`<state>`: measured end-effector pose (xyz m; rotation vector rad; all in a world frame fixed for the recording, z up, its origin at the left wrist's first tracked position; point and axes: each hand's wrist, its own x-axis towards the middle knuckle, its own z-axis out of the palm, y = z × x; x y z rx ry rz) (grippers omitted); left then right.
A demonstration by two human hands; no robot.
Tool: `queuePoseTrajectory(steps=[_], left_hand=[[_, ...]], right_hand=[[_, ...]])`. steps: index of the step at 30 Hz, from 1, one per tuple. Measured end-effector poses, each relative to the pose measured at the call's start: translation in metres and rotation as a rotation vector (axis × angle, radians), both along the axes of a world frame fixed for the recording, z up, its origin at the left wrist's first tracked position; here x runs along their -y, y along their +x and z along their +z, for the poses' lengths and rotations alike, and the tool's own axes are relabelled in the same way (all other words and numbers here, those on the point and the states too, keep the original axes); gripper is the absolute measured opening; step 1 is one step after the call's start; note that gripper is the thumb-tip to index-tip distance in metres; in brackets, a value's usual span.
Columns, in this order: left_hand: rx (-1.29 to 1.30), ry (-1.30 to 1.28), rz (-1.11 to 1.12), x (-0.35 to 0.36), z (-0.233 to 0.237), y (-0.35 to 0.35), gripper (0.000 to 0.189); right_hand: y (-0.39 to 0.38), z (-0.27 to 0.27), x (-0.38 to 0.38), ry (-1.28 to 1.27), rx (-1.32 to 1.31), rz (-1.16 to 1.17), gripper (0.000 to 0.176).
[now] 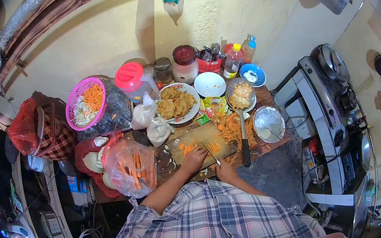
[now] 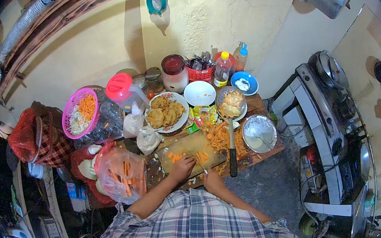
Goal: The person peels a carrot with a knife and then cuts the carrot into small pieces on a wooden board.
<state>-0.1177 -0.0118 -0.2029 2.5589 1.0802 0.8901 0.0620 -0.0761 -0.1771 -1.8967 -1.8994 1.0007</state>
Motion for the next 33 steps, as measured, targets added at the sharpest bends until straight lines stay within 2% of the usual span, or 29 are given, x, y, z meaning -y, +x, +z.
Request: queuePoseTrajectory(steps=[3,9,13,15,18,24,33], left_hand=[[0.000,0.038,0.013,0.005,-0.002,-0.002,0.024],[-0.022,0.029,0.034,0.008,-0.001,-0.001,0.025],[-0.029,0.000,0.035,0.007,-0.004,-0.001,0.025],[-0.024,-0.009,0.037,0.007,-0.005,-0.001,0.025],[-0.035,-0.004,0.035,0.007,-0.006,-0.002,0.025],[-0.021,0.007,0.023,0.006,-0.006,-0.005,0.025],[-0.041,-0.031,0.019,0.007,-0.008,-0.006,0.024]], right_hand=[[-0.002,0.002,0.001,-0.018,-0.017,-0.050,0.024],[0.000,0.002,0.000,-0.081,0.126,-0.003,0.027],[-0.005,0.007,-0.006,-0.093,0.072,-0.035,0.022],[-0.011,0.004,-0.012,-0.064,0.145,0.024,0.022],[-0.018,-0.005,-0.014,-0.032,0.196,-0.023,0.024],[-0.008,0.006,-0.004,-0.038,0.077,-0.053,0.027],[-0.006,0.005,-0.006,-0.085,0.149,-0.009,0.028]])
